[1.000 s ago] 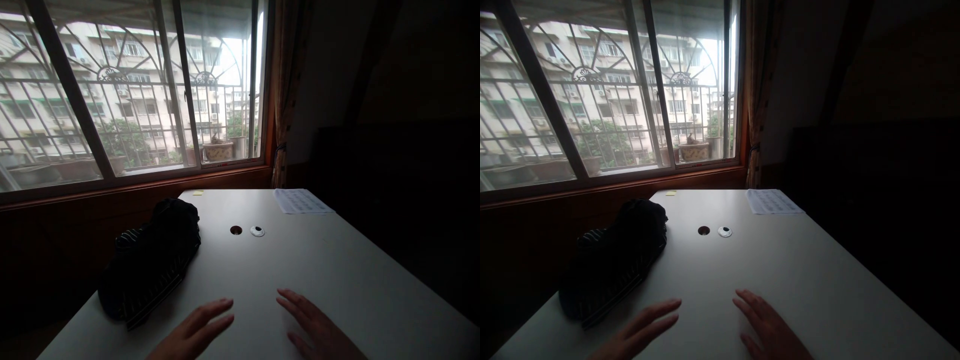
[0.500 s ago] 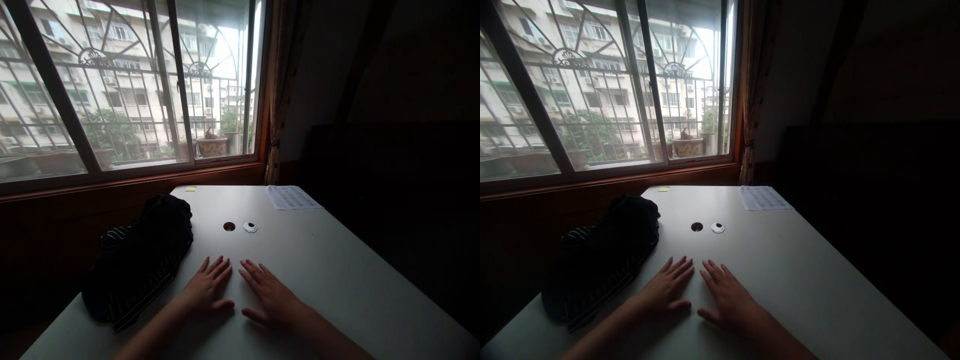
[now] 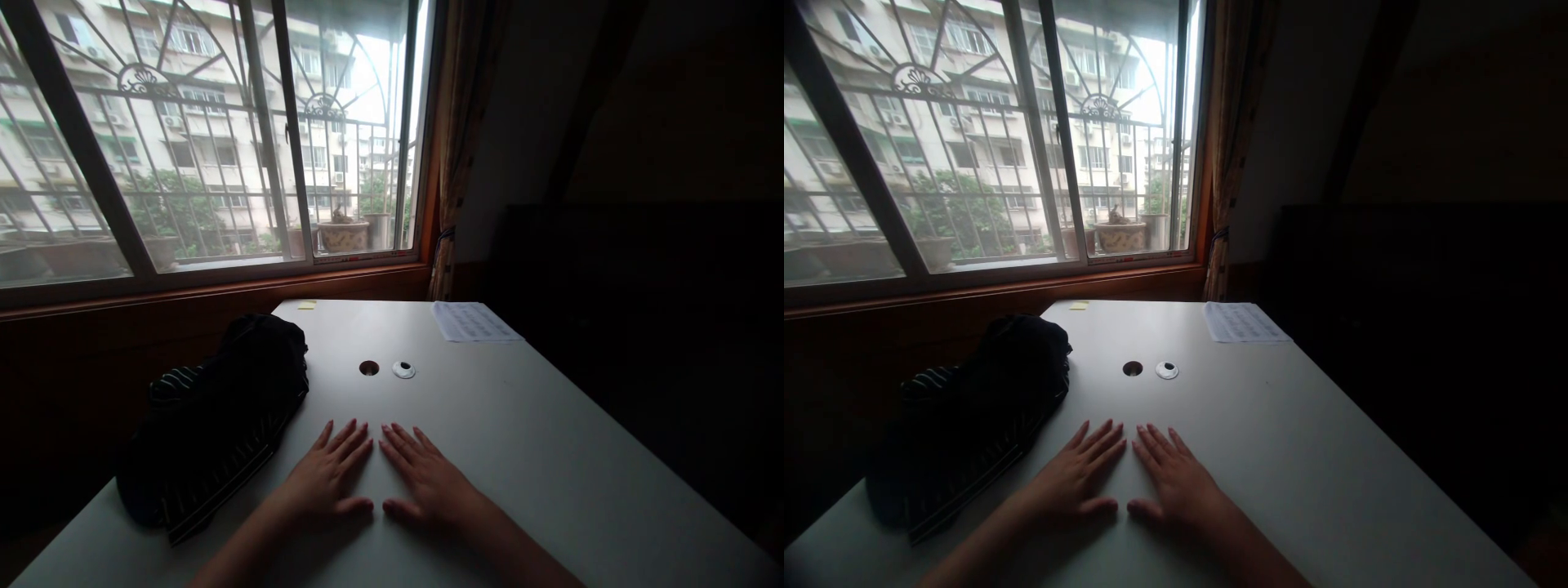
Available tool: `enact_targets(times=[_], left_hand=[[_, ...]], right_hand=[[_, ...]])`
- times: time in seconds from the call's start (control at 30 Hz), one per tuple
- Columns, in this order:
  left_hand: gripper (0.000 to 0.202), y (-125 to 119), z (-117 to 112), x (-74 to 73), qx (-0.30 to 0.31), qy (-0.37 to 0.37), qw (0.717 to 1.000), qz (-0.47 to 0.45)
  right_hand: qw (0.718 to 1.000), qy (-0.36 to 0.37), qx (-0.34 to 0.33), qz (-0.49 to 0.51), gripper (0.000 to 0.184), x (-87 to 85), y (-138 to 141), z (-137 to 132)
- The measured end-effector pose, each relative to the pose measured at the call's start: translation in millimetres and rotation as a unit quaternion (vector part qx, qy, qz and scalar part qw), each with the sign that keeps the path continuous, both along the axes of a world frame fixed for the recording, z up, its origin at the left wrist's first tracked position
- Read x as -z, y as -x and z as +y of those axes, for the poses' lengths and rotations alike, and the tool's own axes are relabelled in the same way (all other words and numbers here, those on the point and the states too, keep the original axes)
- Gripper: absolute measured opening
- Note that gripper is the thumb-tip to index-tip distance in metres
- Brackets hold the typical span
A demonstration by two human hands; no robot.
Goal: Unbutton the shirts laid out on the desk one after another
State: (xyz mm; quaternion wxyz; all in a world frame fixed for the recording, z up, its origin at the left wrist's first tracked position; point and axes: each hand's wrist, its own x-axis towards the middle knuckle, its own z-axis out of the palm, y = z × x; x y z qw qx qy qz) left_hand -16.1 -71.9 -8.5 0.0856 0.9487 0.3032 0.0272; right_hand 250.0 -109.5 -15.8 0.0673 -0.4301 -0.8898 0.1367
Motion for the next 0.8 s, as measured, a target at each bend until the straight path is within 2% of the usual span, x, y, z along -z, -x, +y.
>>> enact_targets(times=[0.8], left_hand=[[0.085, -3.3, -1.2, 0.1, -0.003, -0.012, 1.0, 0.011]], right_hand=[[1.0, 0.003, 0.021, 0.0, 0.086, 0.9, 3.3, -1.6]])
